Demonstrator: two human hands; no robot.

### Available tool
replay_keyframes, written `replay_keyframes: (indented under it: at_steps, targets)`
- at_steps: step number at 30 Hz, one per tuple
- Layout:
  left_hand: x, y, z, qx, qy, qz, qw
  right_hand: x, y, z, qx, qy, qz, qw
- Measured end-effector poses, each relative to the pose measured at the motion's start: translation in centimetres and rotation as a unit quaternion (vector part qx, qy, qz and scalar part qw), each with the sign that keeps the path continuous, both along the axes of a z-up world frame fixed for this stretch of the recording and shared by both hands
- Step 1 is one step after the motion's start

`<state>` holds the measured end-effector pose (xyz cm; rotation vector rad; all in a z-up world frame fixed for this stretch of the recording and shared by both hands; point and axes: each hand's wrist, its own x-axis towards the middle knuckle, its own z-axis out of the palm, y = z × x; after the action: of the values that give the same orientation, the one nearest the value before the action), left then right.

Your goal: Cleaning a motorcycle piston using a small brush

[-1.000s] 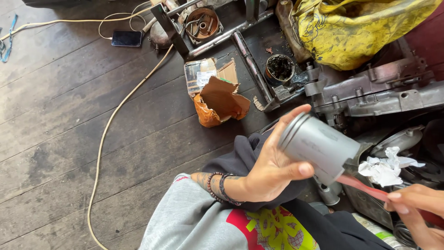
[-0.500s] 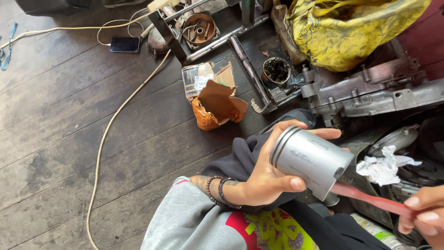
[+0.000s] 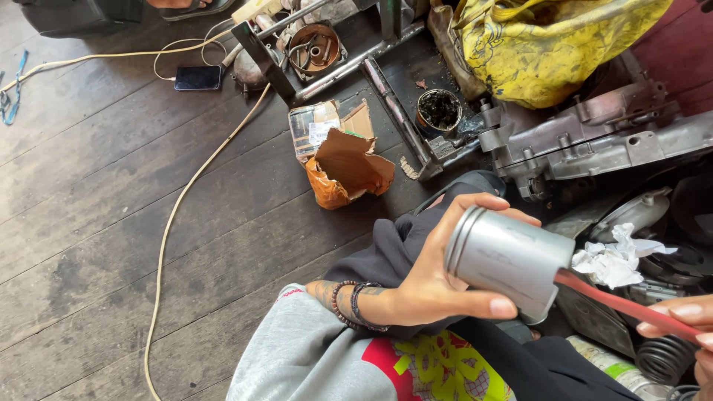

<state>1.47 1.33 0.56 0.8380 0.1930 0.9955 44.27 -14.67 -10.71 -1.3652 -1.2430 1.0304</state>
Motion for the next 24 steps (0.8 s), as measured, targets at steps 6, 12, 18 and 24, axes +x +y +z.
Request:
replay_keyframes:
  at_steps: [6, 12, 18, 24]
  targets:
    - [0.1, -0.3, 0.1, 0.087, 0.030, -0.023, 0.996, -10.1, 5.5, 8.5, 0.183, -0.132, 0.142, 0.964]
    - [-0.2, -0.2, -0.2, 0.054, 0.019, 0.004, 0.998, 1.3, 6.5, 3.0, 0.203, -0.149, 0.358, 0.899]
    - [0.0, -0.4, -0.5, 0.080, -0.019, 0.008, 0.997, 6.0, 1.3, -2.7, -0.060, -0.041, 0.115, 0.991]
    - [0.4, -0.8, -0.8, 0.076, -0.040, 0.000, 0.996, -8.1, 6.1, 7.0, 0.186, -0.166, 0.169, 0.954]
